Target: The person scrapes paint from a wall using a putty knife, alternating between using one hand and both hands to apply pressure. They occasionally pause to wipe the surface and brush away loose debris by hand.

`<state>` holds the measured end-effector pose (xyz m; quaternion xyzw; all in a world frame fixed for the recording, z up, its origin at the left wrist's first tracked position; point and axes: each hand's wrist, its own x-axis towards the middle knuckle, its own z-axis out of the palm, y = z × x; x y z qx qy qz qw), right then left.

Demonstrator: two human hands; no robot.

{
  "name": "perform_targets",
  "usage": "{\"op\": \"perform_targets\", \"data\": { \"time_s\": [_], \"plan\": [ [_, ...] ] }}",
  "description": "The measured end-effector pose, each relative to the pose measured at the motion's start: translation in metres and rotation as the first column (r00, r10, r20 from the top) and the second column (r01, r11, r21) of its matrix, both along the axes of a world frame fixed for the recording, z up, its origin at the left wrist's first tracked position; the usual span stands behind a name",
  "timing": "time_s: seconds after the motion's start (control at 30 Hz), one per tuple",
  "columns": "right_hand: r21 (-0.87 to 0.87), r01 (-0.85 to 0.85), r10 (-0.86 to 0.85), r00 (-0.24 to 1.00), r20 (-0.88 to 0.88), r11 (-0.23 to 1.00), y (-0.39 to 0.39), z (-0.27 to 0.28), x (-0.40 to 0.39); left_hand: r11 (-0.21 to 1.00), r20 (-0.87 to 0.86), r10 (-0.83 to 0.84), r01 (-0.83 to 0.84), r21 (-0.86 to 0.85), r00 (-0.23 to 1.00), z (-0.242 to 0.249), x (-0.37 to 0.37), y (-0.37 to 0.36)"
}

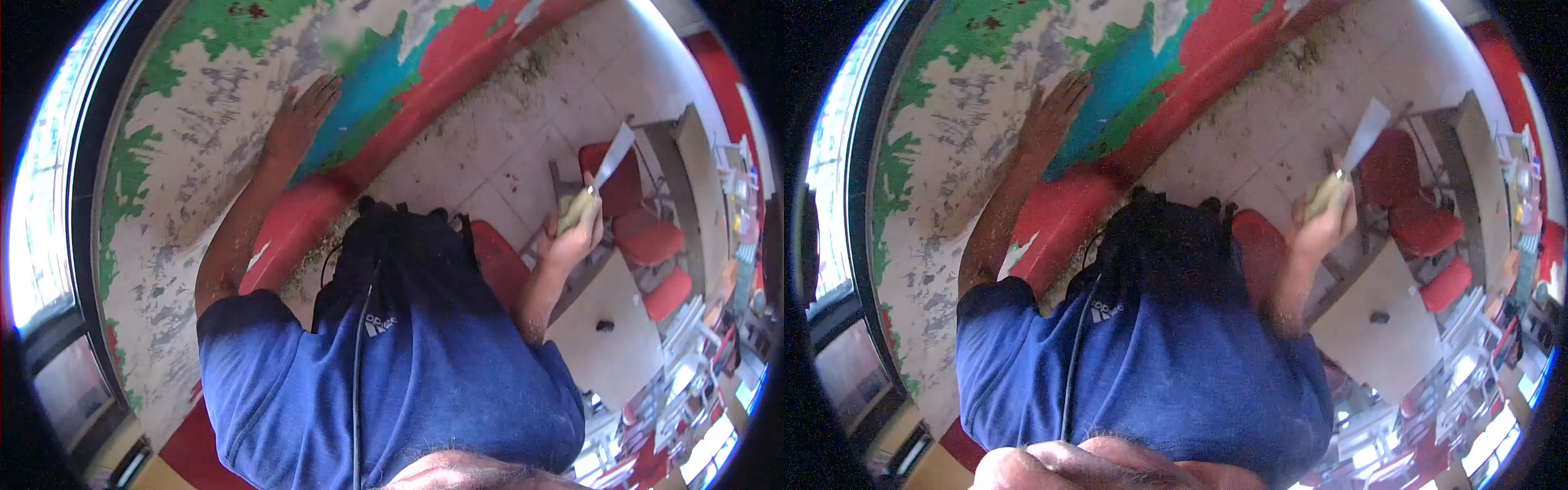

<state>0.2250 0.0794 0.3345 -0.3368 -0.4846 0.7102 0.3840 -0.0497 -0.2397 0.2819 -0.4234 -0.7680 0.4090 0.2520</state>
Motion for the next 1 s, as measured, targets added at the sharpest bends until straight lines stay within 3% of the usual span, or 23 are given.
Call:
{"op": "perform_targets", "data": {
  "time_s": [0.07,0.13,0.2,0.3,0.4,0.47,0.53,0.63,0.67,0.7,0.77,0.8,0.83,0.93,0.97,1.0],
  "plan": [
    [-0.022,0.014,-0.014,1.0,0.024,1.0,0.006,0.001,0.003,0.976,0.068,0.165,-0.173,0.134,0.984,0.057,0.025,-0.007],
    [-0.026,0.001,0.0,0.999,0.038,1.0,0.011,-0.001,0.009,0.863,0.208,0.221,-0.29,0.414,0.953,0.099,0.028,-0.032],
    [-0.014,-0.04,0.04,0.999,0.02,0.999,0.014,-0.005,0.011,0.768,-0.051,0.237,-0.155,0.622,0.97,0.12,0.028,-0.075],
    [-0.037,-0.07,0.072,0.996,0.057,0.997,0.008,-0.003,-0.002,0.651,-0.413,0.363,0.09,0.754,0.835,0.119,0.05,-0.099],
    [-0.067,-0.178,0.178,0.984,-0.007,0.982,-0.003,-0.007,-0.021,0.628,-0.268,0.344,-0.008,0.778,0.9,0.035,0.055,-0.132],
    [-0.041,-0.237,0.237,0.971,-0.009,0.971,-0.011,-0.011,-0.033,0.744,-0.237,0.384,-0.147,0.652,0.893,-0.009,0.067,-0.142],
    [-0.035,-0.315,0.315,0.949,0.002,0.948,-0.016,-0.008,-0.04,0.84,-0.369,0.31,-0.071,0.538,0.876,-0.043,0.069,-0.145],
    [0.042,-0.355,0.353,0.934,0.051,0.934,-0.032,0.009,-0.043,0.854,-0.103,0.236,-0.156,0.497,0.966,-0.077,0.089,-0.14],
    [0.067,-0.35,0.347,0.936,0.058,0.934,-0.038,0.015,-0.04,0.965,-0.352,0.247,-0.198,0.171,0.903,-0.101,0.09,-0.147],
    [0.094,-0.345,0.341,0.938,0.061,0.934,-0.045,0.02,-0.037,0.94,-0.573,0.164,-0.304,-0.157,0.803,-0.133,0.084,-0.158],
    [0.104,-0.3,0.297,0.954,0.051,0.948,-0.06,0.024,-0.028,0.907,-0.405,0.196,-0.322,-0.271,0.893,-0.18,0.093,-0.17],
    [0.105,-0.28,0.277,0.96,0.042,0.954,-0.069,0.024,-0.024,0.966,0.006,0.257,-0.256,-0.04,0.966,-0.197,0.102,-0.177],
    [0.109,-0.273,0.269,0.962,0.054,0.956,-0.078,0.022,-0.019,0.941,0.409,0.166,-0.269,0.206,0.897,-0.196,0.111,-0.185],
    [0.094,-0.268,0.262,0.962,0.076,0.959,-0.106,0.016,-0.004,0.779,0.849,0.179,-0.598,0.187,0.497,-0.176,0.145,-0.219],
    [0.079,-0.274,0.269,0.96,0.076,0.958,-0.119,0.015,0.001,0.874,0.582,0.258,-0.443,0.2,0.771,-0.188,0.149,-0.245],
    [0.062,-0.28,0.275,0.958,0.079,0.958,-0.131,0.013,0.007,0.949,0.236,0.249,-0.285,0.136,0.939,-0.211,0.154,-0.278]
  ]
}}
